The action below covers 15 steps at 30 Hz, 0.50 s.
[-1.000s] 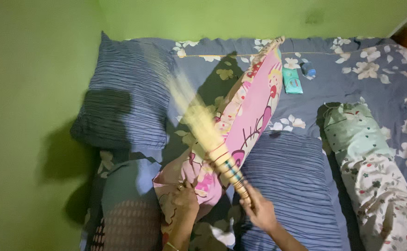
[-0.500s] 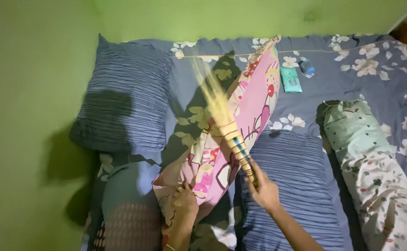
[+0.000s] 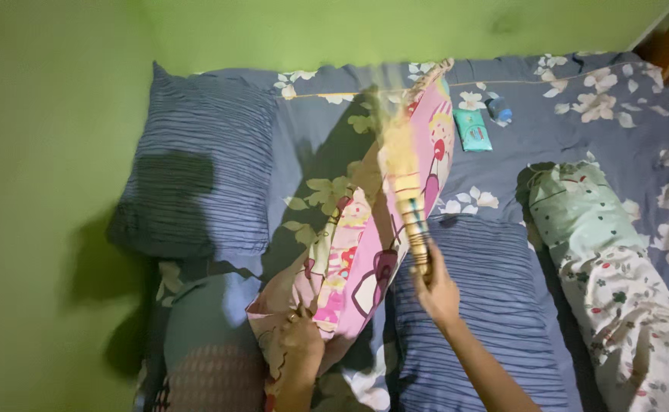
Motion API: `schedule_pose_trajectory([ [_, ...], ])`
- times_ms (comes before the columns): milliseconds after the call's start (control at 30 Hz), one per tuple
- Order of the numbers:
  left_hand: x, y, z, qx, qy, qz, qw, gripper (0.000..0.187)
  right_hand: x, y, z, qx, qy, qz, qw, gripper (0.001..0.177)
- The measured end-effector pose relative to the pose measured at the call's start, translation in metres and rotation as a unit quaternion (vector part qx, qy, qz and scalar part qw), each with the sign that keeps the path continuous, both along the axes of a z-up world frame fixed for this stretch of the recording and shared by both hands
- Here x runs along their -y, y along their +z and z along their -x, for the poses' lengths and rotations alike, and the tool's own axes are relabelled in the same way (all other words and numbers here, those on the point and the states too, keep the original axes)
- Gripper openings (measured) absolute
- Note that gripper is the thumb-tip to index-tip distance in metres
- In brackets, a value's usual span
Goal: The person uses a small broom to repeatedly hit and sweep a pink pillow with a cartoon character on it. They then move the pink pillow aside and perform the same action on a blue pillow lying on the bed.
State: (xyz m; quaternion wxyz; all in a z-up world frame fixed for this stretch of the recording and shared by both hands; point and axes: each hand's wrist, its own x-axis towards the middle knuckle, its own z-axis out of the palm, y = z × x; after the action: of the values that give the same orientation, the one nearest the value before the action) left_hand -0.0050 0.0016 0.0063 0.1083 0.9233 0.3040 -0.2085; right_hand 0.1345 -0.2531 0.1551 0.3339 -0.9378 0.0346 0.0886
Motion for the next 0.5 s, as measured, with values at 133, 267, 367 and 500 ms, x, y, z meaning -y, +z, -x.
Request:
schedule_pose_trajectory([
  [133,0.001,-0.028,-0.002,-0.015,0.006,-0.047,0.999,0.039,0.004,-0.016,-0.013,0.194,0.016,-0.045,0.980,0.074],
  [267,0.001,-0.048,0.000,0.001,-0.006,-0.081,0.997,0.037,0.019,-0.041,-0.038,0.001,0.081,0.026,0.996,0.079],
  [367,0.000,-0.039,-0.004,0.022,0.030,-0.050,0.998,0.041,0.024,-0.042,-0.049,0.025,0.098,0.063,0.993,0.076],
  [500,0.001,-0.026,0.005,0.030,0.008,-0.051,0.998,0.041,0.019,-0.015,-0.057,0.144,0.028,0.035,0.989,0.072],
])
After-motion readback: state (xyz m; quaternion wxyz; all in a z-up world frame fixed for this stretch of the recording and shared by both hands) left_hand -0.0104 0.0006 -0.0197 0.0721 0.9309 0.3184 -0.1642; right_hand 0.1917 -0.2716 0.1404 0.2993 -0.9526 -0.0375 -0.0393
